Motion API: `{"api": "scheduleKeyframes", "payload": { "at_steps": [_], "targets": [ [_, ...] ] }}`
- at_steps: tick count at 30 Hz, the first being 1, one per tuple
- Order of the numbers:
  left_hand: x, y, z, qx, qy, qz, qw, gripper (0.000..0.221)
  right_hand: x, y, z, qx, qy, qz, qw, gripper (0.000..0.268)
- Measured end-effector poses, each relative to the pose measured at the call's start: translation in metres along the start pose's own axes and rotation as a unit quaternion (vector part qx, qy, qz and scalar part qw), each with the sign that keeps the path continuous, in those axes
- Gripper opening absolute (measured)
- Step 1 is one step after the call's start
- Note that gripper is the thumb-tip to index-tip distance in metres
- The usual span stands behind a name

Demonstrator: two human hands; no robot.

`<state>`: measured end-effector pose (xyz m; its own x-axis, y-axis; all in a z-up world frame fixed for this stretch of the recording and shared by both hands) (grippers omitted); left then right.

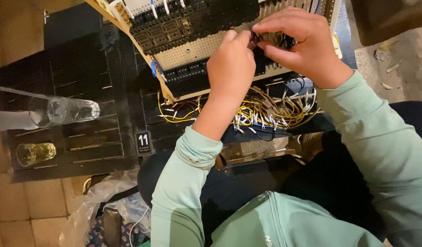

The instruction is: Connecting multiple yellow and white wires to a terminal panel using a screwdriver.

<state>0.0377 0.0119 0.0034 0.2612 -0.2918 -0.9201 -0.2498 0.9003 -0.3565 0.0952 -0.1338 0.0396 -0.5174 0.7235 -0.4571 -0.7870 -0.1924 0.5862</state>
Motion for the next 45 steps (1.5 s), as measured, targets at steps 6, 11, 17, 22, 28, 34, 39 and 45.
{"api": "scheduleKeyframes", "payload": {
  "at_steps": [6, 11, 17, 22, 28, 34, 39, 45],
  "targets": [
    [0.01, -0.002, -0.001, 0.048, -0.073, 0.036, 0.996, 0.006, 0.001, -0.003, -0.001, -0.007, -0.01, -0.001, 1.0, 0.023],
    [-0.003, 0.0, 0.007, 0.038, 0.0, 0.036, 0.999, 0.019, 0.0, -0.003, 0.0, 0.001, -0.007, -0.005, 1.0, 0.023],
    [-0.067, -0.015, -0.018, 0.005, 0.113, -0.014, 0.993, 0.028, 0.001, -0.001, 0.005, -0.001, -0.007, -0.017, 1.0, 0.023],
    [-0.131, -0.017, -0.07, -0.019, 0.13, -0.183, 0.974, 0.06, 0.002, -0.003, 0.003, 0.016, -0.006, -0.026, 1.0, 0.022],
    [-0.101, 0.005, -0.105, 0.123, -0.272, -0.12, 0.947, 0.037, 0.0, -0.003, 0.004, 0.02, -0.005, 0.009, 1.0, 0.021],
    [-0.079, -0.007, -0.112, 0.266, -0.275, -0.071, 0.921, 0.046, -0.004, -0.004, 0.003, 0.024, 0.0, 0.032, 0.999, 0.018],
    [-0.08, -0.02, -0.123, 0.348, -0.265, -0.036, 0.899, 0.027, -0.004, -0.006, 0.002, 0.014, 0.002, 0.051, 0.999, 0.02],
    [-0.077, -0.027, -0.123, 0.381, -0.255, -0.007, 0.889, 0.025, -0.004, -0.008, 0.002, 0.013, 0.002, 0.046, 0.999, 0.018]
  ]
}}
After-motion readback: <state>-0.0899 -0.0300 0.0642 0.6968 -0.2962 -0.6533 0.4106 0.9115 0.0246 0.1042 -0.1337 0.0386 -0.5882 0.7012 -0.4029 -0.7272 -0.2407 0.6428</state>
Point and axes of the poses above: each hand's wrist, its own z-axis towards the middle knuckle, its own x-axis out of the palm, y = z × x, the point moved 4 cm from there along z, towards the middle knuckle, and after that the axes turned 8 degrees about z, right-handed, at the moved point
